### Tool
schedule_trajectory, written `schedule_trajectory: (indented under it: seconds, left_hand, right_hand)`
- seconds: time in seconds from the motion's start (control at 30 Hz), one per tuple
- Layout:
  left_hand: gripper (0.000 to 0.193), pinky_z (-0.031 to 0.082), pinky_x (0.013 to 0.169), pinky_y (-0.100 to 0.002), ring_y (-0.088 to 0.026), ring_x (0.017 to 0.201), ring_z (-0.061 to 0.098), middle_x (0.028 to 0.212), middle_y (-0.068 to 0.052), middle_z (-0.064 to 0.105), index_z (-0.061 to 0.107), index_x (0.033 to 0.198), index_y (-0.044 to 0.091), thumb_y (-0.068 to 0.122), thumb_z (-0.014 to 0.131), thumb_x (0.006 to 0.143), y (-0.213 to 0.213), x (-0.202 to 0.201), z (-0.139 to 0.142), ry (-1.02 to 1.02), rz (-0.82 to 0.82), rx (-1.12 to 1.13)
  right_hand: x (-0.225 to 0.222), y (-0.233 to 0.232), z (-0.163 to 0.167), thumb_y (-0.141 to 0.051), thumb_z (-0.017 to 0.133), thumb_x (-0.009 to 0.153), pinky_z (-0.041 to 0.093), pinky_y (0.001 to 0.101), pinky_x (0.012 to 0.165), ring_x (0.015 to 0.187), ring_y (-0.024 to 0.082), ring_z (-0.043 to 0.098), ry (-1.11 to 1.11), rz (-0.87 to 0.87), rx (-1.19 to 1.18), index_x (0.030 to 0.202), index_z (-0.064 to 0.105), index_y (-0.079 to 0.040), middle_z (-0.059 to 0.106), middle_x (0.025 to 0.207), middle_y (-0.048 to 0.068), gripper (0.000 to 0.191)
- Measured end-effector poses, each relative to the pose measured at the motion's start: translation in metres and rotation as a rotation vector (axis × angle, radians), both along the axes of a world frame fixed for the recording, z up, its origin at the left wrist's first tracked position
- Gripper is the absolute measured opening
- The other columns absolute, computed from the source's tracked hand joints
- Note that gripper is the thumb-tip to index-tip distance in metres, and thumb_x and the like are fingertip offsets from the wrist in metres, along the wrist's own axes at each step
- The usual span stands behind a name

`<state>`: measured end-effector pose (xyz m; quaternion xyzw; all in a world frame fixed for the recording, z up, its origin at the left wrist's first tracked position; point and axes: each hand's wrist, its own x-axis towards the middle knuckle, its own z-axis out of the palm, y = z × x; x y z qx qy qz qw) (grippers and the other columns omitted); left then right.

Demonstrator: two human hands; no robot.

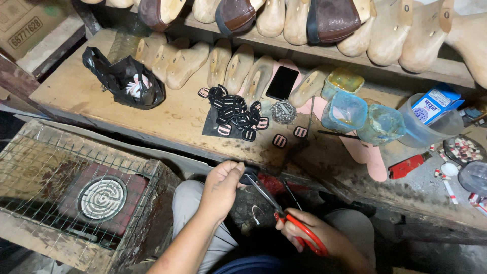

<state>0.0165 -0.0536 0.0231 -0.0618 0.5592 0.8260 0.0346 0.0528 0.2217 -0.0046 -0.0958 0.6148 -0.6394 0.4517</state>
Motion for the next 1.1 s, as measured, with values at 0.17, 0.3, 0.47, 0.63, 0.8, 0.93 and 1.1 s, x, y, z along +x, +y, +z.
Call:
schedule_trajectory:
  seconds: [0.17, 0.3, 0.47, 0.63, 0.8, 0.93, 1.1]
  left_hand:
    - [0.020, 0.055, 0.077, -0.029, -0.010, 0.077, 0.064, 0.084, -0.001, 0.069, 0.069, 0.092, 0.005, 0.019, 0.058, 0.102, 0.005, 0.006, -0.001, 0.010, 0.028, 0.062]
    - [0.015, 0.056, 0.086, -0.031, -0.010, 0.087, 0.066, 0.094, -0.001, 0.070, 0.066, 0.097, 0.007, 0.017, 0.057, 0.102, 0.011, 0.005, -0.001, 0.041, 0.045, 0.190]
    - [0.011, 0.055, 0.085, -0.031, -0.010, 0.088, 0.066, 0.096, 0.001, 0.068, 0.067, 0.101, 0.009, 0.016, 0.059, 0.101, 0.013, 0.007, -0.003, -0.019, 0.055, 0.359]
    - [0.020, 0.050, 0.072, -0.025, -0.009, 0.074, 0.062, 0.083, -0.002, 0.071, 0.074, 0.096, 0.004, 0.021, 0.064, 0.100, 0.008, 0.004, -0.002, -0.037, 0.090, 0.080]
    - [0.027, 0.048, 0.065, -0.024, -0.009, 0.067, 0.060, 0.072, -0.003, 0.071, 0.075, 0.089, 0.002, 0.025, 0.065, 0.099, 0.004, 0.002, 0.000, -0.070, 0.103, -0.031]
    - [0.028, 0.046, 0.066, -0.024, -0.009, 0.066, 0.060, 0.073, -0.003, 0.070, 0.074, 0.089, 0.003, 0.027, 0.064, 0.099, 0.000, 0.001, 0.000, -0.068, 0.063, -0.077]
    - [0.029, 0.046, 0.067, -0.024, -0.009, 0.067, 0.059, 0.073, -0.003, 0.070, 0.075, 0.089, 0.003, 0.028, 0.064, 0.099, -0.002, 0.001, -0.003, -0.063, 0.046, -0.102]
  right_hand:
    - [0.005, 0.002, 0.005, -0.040, 0.056, 0.093, 0.051, 0.0289, 0.059, 0.067, 0.013, 0.062, -0.240, -0.106, 0.016, 0.112, 0.065, -0.005, 0.064, 0.083, 0.003, 0.041]
    - [0.000, -0.007, 0.012, -0.045, 0.050, 0.106, 0.048, 0.0270, 0.061, 0.066, 0.014, 0.059, -0.074, 0.071, -0.267, 0.103, 0.062, -0.001, 0.060, 0.075, 0.004, 0.046]
    - [0.001, -0.020, 0.026, -0.044, 0.040, 0.113, 0.045, 0.0250, 0.064, 0.069, 0.016, 0.060, 0.135, 0.140, -0.469, 0.091, 0.062, -0.003, 0.063, 0.075, 0.006, 0.051]
    - [0.018, -0.031, 0.033, -0.030, 0.054, 0.097, 0.047, 0.0257, 0.058, 0.063, 0.011, 0.055, -0.005, -0.137, -0.048, 0.106, 0.062, -0.006, 0.056, 0.074, -0.001, 0.026]
    - [0.017, -0.037, 0.031, -0.023, 0.066, 0.094, 0.043, 0.0232, 0.055, 0.059, 0.005, 0.048, 0.063, -0.204, 0.207, 0.101, 0.063, -0.011, 0.052, 0.069, -0.005, 0.014]
    - [0.019, -0.034, 0.031, -0.025, 0.071, 0.093, 0.041, 0.0227, 0.051, 0.055, 0.004, 0.047, 0.092, -0.213, 0.269, 0.095, 0.065, -0.010, 0.052, 0.067, -0.006, 0.016]
    - [0.020, -0.035, 0.027, -0.026, 0.074, 0.090, 0.040, 0.0229, 0.047, 0.051, 0.005, 0.048, 0.113, -0.250, 0.308, 0.091, 0.067, -0.010, 0.055, 0.064, -0.006, 0.017]
